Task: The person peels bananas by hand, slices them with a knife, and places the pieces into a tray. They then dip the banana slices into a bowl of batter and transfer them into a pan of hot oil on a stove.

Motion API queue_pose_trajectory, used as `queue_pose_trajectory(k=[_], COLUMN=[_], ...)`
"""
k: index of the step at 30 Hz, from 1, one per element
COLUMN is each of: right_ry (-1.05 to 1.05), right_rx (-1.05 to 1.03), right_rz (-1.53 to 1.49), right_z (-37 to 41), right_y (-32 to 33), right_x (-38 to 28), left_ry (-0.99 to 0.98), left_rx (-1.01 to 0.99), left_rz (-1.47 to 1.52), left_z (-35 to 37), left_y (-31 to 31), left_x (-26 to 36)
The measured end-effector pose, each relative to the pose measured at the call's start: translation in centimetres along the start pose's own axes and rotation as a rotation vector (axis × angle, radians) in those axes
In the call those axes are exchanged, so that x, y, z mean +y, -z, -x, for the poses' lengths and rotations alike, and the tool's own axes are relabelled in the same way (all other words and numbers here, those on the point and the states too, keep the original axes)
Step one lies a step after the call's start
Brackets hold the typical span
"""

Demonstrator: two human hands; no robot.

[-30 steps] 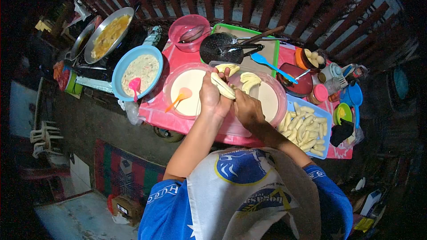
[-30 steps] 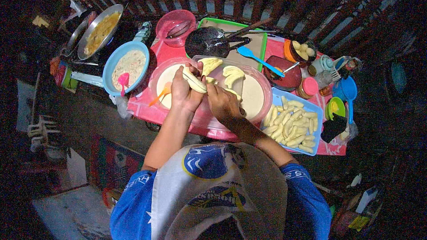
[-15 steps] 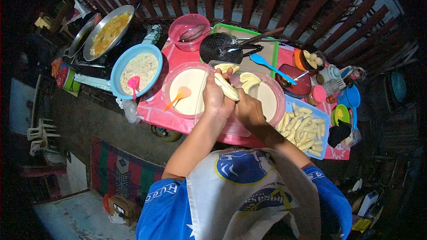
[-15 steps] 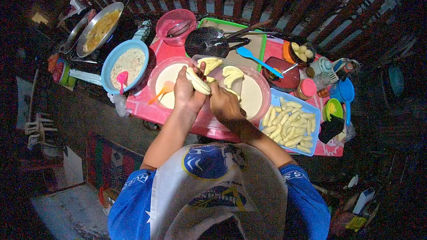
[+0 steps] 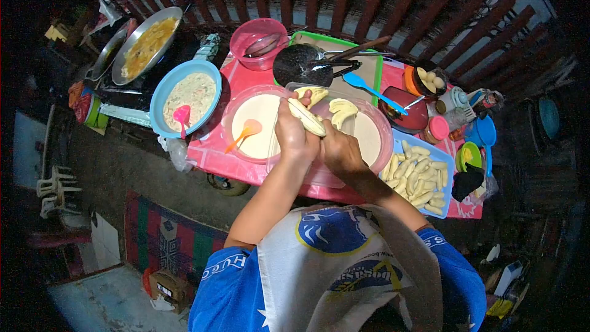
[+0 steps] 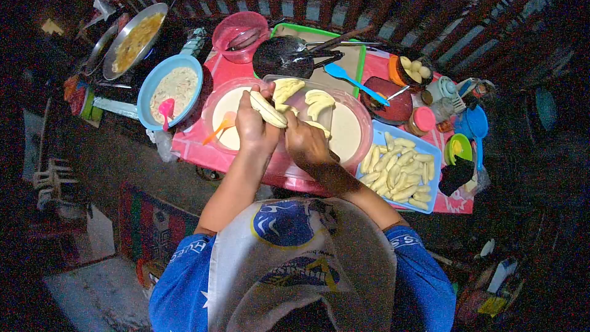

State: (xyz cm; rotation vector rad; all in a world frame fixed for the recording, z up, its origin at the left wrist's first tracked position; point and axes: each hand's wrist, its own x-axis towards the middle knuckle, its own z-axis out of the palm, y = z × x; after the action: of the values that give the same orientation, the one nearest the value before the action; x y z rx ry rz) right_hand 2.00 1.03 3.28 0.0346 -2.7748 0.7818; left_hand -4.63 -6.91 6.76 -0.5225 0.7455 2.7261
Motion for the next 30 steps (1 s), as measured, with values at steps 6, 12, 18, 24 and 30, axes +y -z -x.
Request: queue_pose_trajectory(k=[6,12,18,24,30], right_ry=[0.037,0.16,0.142,0.103,0.102], right_rx=[-0.035,0.106,0.1,0.053,0.082], right_rz=[-0.009,-0.091,-0.051,-0.043,-0.035], right_z=[3.5,3.2,3.2,3.0,2.8], right_y=[1.8,2.3,1.8,2.0,1.8], right_x=[2.0,0.8,1.0,0.0,-0.6], left_ry=[-0.053,-0.033,-0.078,-0.103,-0.093], left_rx=[-0.096,-0.151,-0.096,-0.055,-0.078], left_rz=[0.206,0.116,0.041,-0.004,-0.004], left_z=[-1.3,-1.0,0.8,1.5,1.7], left_y=[0.3,1.0,-0.6,-0.8,-0.3], left_x=[3.1,1.5,1.4,1.3,0.9])
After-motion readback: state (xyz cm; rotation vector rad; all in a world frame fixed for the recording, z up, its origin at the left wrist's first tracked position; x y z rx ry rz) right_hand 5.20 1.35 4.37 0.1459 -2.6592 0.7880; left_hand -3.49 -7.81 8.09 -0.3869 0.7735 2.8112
